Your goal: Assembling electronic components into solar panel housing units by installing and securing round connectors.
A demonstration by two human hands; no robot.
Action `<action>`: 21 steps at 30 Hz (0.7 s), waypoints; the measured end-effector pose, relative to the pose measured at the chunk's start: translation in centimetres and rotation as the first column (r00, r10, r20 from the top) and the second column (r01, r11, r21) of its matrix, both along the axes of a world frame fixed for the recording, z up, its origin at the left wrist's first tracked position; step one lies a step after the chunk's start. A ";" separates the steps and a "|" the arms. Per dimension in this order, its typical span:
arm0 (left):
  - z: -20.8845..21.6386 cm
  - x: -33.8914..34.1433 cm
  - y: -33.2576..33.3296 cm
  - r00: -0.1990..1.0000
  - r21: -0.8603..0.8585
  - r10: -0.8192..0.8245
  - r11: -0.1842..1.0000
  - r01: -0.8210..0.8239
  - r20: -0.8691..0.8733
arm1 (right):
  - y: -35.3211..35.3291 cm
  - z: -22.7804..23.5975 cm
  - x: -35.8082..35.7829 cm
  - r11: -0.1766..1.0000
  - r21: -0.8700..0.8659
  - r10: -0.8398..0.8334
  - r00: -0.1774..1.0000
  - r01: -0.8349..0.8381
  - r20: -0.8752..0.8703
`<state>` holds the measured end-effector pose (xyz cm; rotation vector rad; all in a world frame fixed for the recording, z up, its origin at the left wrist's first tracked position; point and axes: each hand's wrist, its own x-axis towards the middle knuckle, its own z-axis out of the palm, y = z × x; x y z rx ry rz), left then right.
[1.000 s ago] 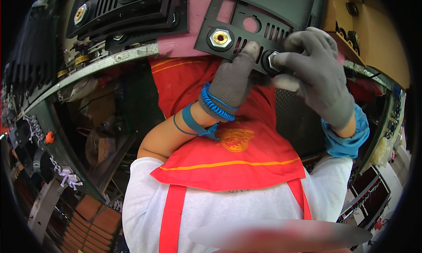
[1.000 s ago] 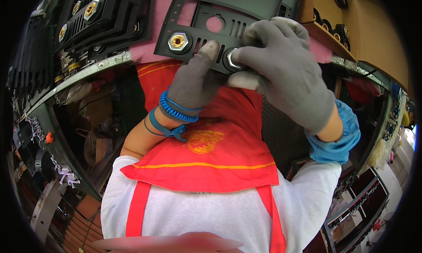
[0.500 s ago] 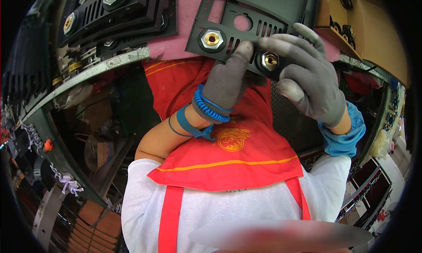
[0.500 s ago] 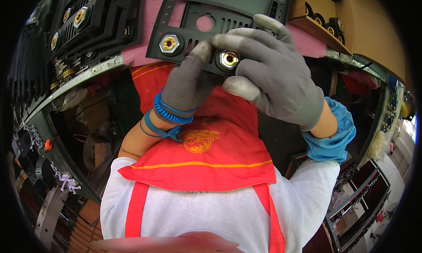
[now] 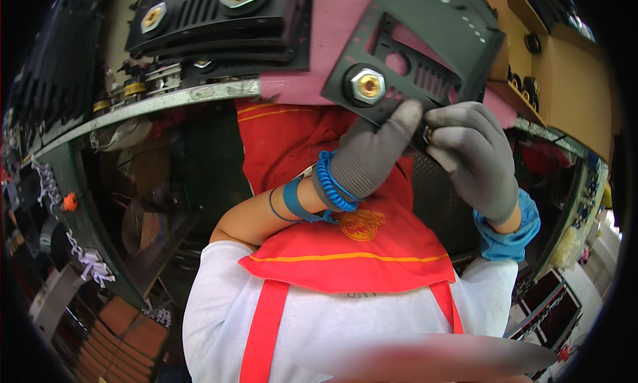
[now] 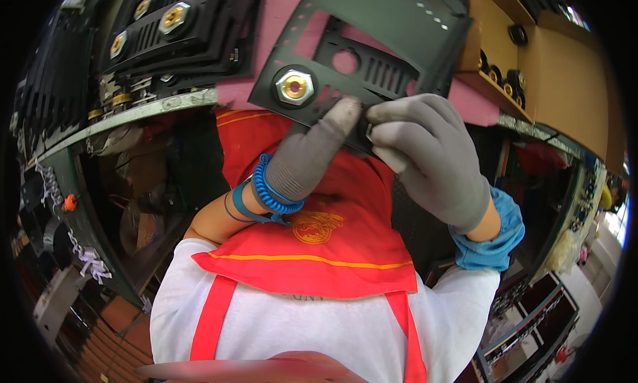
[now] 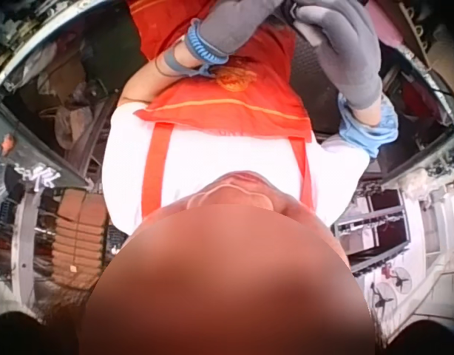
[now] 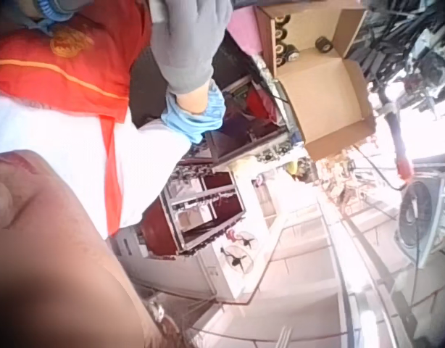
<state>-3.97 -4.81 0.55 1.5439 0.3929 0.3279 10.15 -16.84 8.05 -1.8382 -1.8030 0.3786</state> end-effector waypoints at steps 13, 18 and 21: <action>6.9 -4.5 9.1 0.933 0.358 0.077 0.910 -0.211 0.352 | 14.5 6.9 -1.5 0.955 0.271 0.077 0.985 -0.117 0.154; 5.4 -5.9 12.7 0.711 0.780 0.475 0.079 -0.621 0.518 | 21.2 5.1 0.2 0.954 0.197 0.182 0.958 -0.228 0.223; 4.1 -6.4 13.7 0.711 0.849 0.526 -0.040 -0.527 0.466 | 22.7 4.6 -0.8 0.974 0.054 0.194 0.939 -0.218 0.285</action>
